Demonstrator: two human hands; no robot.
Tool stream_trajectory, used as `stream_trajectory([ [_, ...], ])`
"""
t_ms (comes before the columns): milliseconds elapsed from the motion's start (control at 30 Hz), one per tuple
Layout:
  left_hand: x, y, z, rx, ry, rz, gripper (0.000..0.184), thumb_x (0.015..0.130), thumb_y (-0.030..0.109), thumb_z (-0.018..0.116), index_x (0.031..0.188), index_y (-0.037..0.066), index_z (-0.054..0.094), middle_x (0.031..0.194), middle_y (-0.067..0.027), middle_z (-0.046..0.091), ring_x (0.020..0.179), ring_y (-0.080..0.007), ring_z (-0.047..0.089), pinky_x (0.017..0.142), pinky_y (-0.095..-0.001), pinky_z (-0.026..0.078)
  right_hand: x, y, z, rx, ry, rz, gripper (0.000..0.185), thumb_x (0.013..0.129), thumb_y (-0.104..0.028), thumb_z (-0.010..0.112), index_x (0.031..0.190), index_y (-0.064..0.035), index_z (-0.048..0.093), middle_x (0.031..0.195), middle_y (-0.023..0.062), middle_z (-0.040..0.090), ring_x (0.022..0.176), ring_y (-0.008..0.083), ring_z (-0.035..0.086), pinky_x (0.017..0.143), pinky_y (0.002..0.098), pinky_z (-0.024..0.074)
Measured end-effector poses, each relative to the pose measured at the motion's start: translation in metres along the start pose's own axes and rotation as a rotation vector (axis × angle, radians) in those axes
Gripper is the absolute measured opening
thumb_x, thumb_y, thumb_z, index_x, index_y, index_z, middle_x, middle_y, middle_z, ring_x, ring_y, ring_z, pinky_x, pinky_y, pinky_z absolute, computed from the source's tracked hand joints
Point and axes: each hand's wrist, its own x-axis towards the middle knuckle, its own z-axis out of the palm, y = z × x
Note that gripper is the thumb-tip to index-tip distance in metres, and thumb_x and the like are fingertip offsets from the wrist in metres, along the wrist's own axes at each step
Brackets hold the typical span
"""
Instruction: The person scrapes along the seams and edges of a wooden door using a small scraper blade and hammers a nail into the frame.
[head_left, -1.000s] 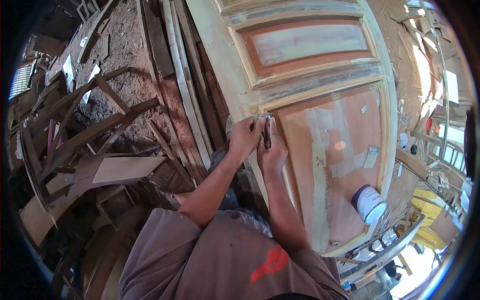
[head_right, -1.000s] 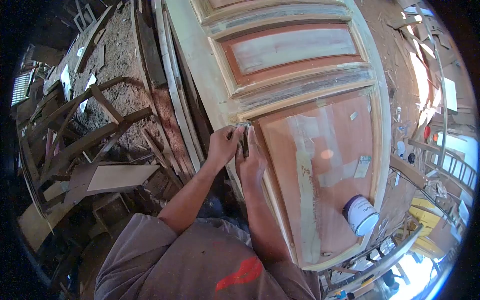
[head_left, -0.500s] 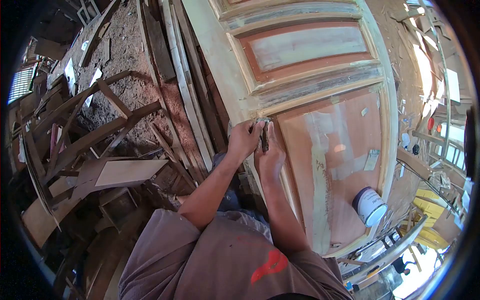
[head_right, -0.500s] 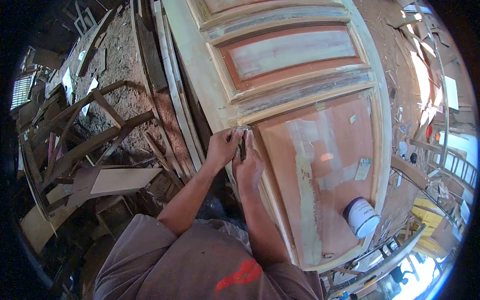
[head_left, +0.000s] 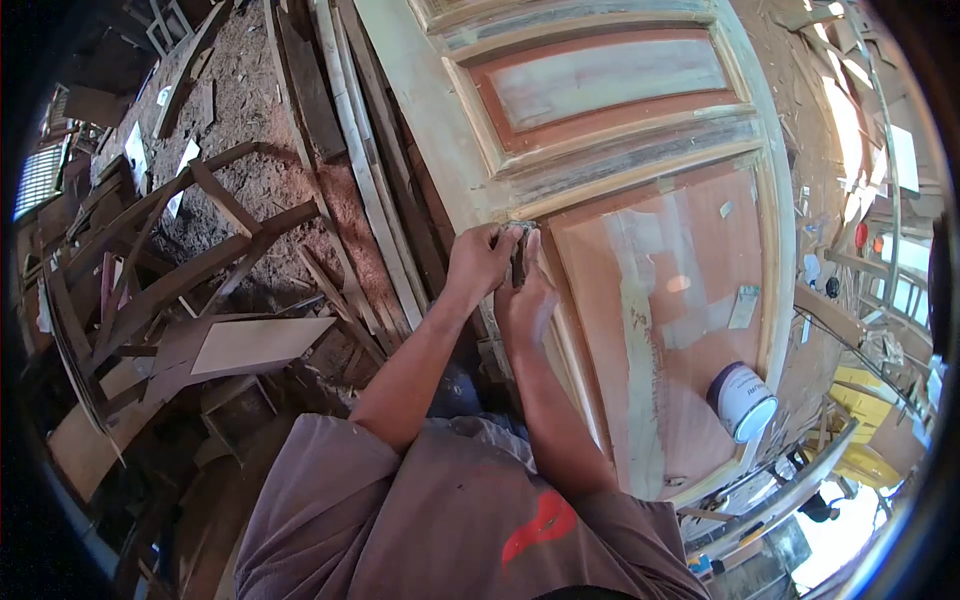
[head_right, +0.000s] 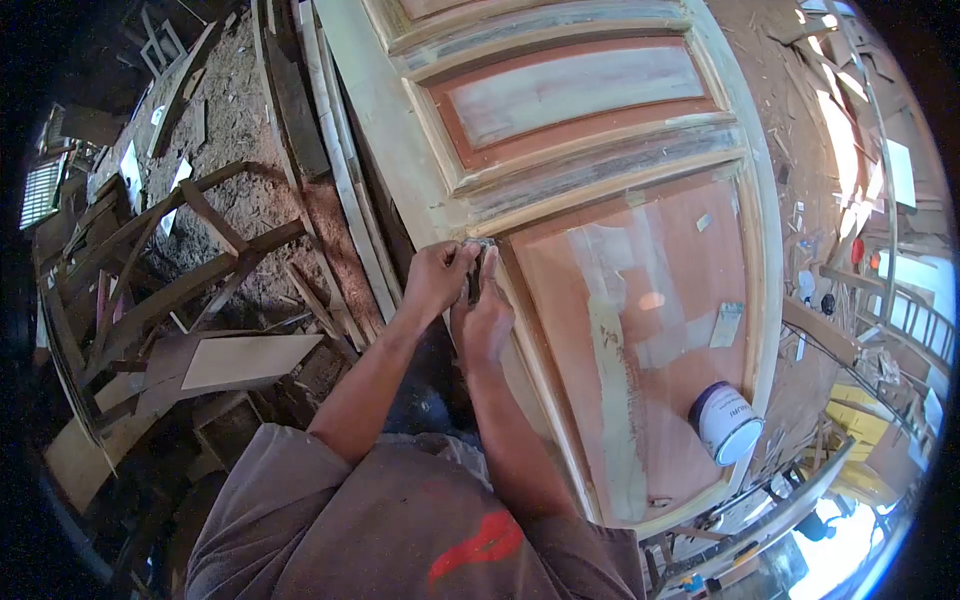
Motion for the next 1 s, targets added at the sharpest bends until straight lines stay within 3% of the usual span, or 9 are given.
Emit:
stream_trajectory([
  [100,0.016,0.005,-0.010,0.100,-0.046,0.041,0.049,0.110,0.041,0.070,0.092,-0.004,0.072,0.065,-0.0183,0.057,0.061,-0.0183,0.048,0.061,-0.0443,0.047,0.004,-0.011,0.002,0.075,0.019,0.031,0.079,0.095,-0.010,0.077,0.168,-0.0030,0.047,0.099,0.0306,0.075,0.084,0.0448,0.076,0.076,0.0501,0.0589],
  [233,0.012,-0.010,-0.002,0.003,-0.070,0.104,0.051,0.111,0.041,0.069,0.090,-0.005,0.070,0.064,-0.0175,0.054,0.061,-0.0177,0.045,0.060,-0.0449,0.045,0.003,-0.002,0.005,0.070,0.189,-0.151,0.078,0.095,-0.012,0.079,0.167,-0.0043,0.050,0.100,0.0301,0.076,0.084,0.0439,0.076,0.075,0.0499,0.0590],
  [333,0.001,-0.021,0.002,-0.052,-0.062,0.071,0.052,0.111,0.041,0.070,0.088,-0.006,0.069,0.062,-0.0148,0.051,0.062,-0.0157,0.043,0.058,-0.0439,0.044,-0.005,-0.006,-0.012,0.011,0.021,-0.004,0.070,0.094,-0.005,0.079,0.160,0.0015,0.056,0.125,0.0316,0.076,0.104,0.0441,0.080,0.087,0.0470,0.0626],
  [400,-0.002,-0.024,0.007,-0.065,-0.029,0.044,0.052,0.111,0.040,0.070,0.087,-0.006,0.069,0.062,-0.0130,0.050,0.063,-0.0140,0.043,0.058,-0.0430,0.043,-0.007,-0.005,-0.012,-0.054,0.026,-0.021,0.073,0.094,-0.011,0.082,0.162,-0.0058,0.057,0.105,0.0294,0.076,0.090,0.0422,0.079,0.077,0.0482,0.0604],
  [433,0.000,-0.023,0.006,-0.068,-0.056,0.020,0.052,0.110,0.042,0.069,0.088,-0.005,0.070,0.066,-0.0173,0.055,0.063,-0.0230,0.049,0.060,-0.0458,0.045,-0.003,-0.004,-0.011,-0.085,0.037,-0.038,0.075,0.093,-0.013,0.084,0.163,-0.0095,0.057,0.094,0.0283,0.077,0.083,0.0413,0.078,0.072,0.0488,0.0593],
  [500,0.002,-0.023,0.002,-0.069,-0.111,-0.032,0.051,0.109,0.045,0.068,0.090,-0.003,0.072,0.074,-0.0260,0.066,0.063,-0.0409,0.061,0.066,-0.0513,0.049,-0.003,-0.003,-0.008,-0.079,0.058,-0.052,0.075,0.094,-0.013,0.084,0.163,-0.0100,0.057,0.090,0.0270,0.076,0.081,0.0413,0.078,0.071,0.0495,0.0590],
  [700,0.002,-0.024,0.011,-0.109,-0.032,-0.045,0.050,0.108,0.043,0.071,0.089,-0.002,0.072,0.070,-0.0248,0.063,0.059,-0.0373,0.055,0.063,-0.0505,0.048,0.004,0.002,-0.006,-0.082,0.111,-0.163,0.071,0.095,-0.012,0.082,0.162,-0.0090,0.059,0.092,0.0284,0.076,0.080,0.0432,0.077,0.071,0.0500,0.0594],
  [800,0.003,-0.023,0.010,-0.126,-0.027,-0.028,0.050,0.110,0.038,0.072,0.084,-0.005,0.070,0.061,-0.0081,0.054,0.063,-0.0104,0.046,0.057,-0.0386,0.045,0.004,0.005,-0.004,-0.042,0.108,-0.181,0.069,0.096,-0.012,0.081,0.162,-0.0092,0.059,0.099,0.0300,0.078,0.083,0.0448,0.077,0.074,0.0496,0.0605],
  [1000,0.007,-0.005,0.005,-0.234,0.067,0.006,0.050,0.109,0.038,0.074,0.082,-0.005,0.069,0.060,-0.0096,0.055,0.061,-0.0105,0.050,0.057,-0.0389,0.047,0.019,0.000,-0.003,-0.083,0.033,-0.153,0.072,0.095,-0.009,0.080,0.163,-0.0062,0.056,0.111,0.0273,0.079,0.091,0.0428,0.079,0.076,0.0498,0.0618],
])
